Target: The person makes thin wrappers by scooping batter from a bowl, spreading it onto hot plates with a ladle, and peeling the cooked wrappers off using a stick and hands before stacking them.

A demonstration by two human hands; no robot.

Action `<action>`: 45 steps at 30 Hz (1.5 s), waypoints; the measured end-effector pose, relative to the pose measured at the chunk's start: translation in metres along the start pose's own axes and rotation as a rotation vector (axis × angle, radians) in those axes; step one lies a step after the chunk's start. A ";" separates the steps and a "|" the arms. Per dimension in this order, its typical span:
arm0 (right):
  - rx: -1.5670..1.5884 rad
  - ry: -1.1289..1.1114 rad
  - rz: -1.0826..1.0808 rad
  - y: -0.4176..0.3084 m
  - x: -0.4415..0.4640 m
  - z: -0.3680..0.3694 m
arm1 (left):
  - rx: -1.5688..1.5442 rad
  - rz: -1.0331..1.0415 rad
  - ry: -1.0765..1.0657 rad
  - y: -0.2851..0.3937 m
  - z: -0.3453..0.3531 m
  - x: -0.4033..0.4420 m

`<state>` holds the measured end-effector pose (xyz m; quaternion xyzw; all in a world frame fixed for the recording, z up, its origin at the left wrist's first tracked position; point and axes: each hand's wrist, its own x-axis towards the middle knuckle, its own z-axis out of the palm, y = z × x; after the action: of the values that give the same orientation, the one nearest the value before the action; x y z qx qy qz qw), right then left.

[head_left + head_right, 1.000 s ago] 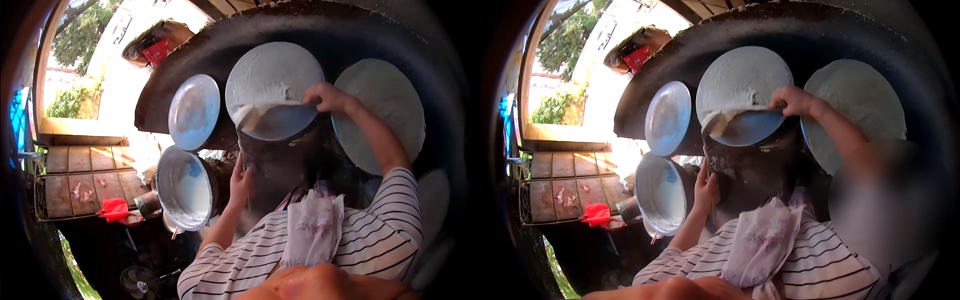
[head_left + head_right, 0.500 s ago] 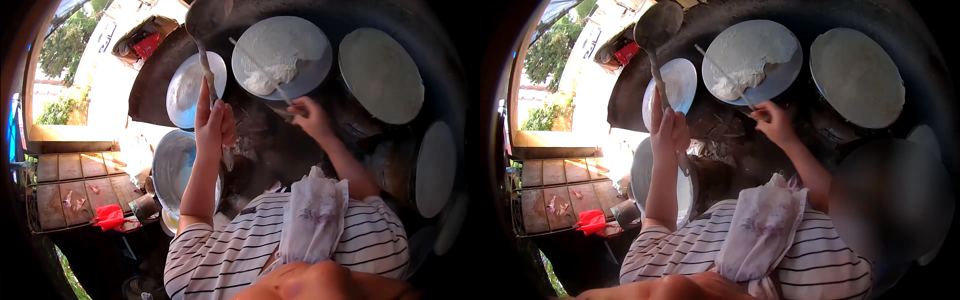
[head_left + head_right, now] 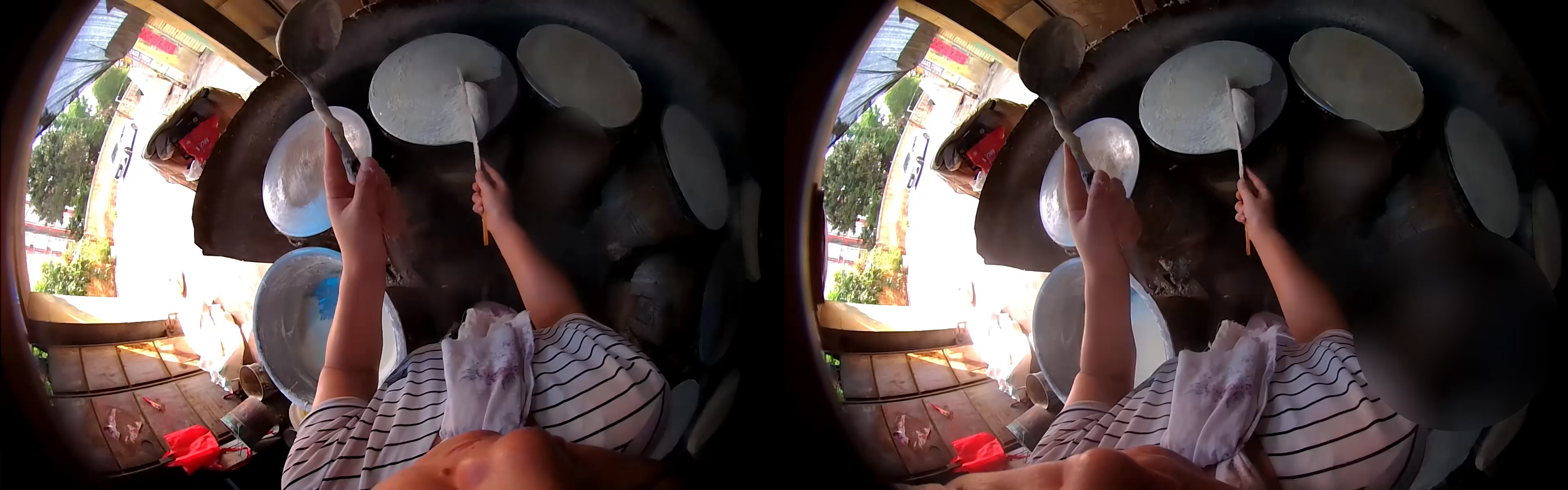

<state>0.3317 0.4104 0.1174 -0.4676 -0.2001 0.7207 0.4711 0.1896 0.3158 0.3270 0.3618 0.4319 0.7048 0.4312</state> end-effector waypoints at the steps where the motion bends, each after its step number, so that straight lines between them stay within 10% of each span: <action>1: 0.006 0.026 -0.011 -0.009 0.010 0.003 | 0.010 0.000 -0.010 -0.001 0.002 0.001; 19: -0.600 -0.088 -0.134 -0.108 0.092 -0.054 | 0.185 -0.121 -0.016 -0.060 0.051 0.051; 21: -0.817 -0.368 -0.039 -0.107 0.029 -0.076 | 0.134 -0.158 -0.048 -0.075 0.057 0.062; 25: -0.412 -0.136 0.143 -0.148 0.040 -0.125 | 0.157 -0.272 -0.003 -0.086 0.080 0.085; 31: -1.153 -0.250 -0.735 -0.163 0.098 -0.098 | 0.035 -0.368 -0.040 -0.115 0.109 0.111; 33: -1.095 0.025 -0.838 -0.162 0.102 -0.132 | -0.020 -0.455 -0.128 -0.100 0.099 0.119; 37: -1.391 -0.010 -0.710 -0.148 0.111 -0.129 | -0.195 -0.587 -0.128 -0.122 0.108 0.160; 41: -1.319 0.067 -1.058 -0.171 0.128 -0.145 | -0.814 -0.934 -0.186 -0.133 0.082 0.188; 45: -1.410 -0.171 -0.820 -0.187 0.098 -0.125 | -0.916 -1.060 -0.083 -0.137 0.078 0.195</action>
<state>0.5196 0.5659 0.1462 -0.4871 -0.7963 0.2295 0.2757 0.2276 0.5533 0.2564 -0.0893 0.1928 0.4962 0.8418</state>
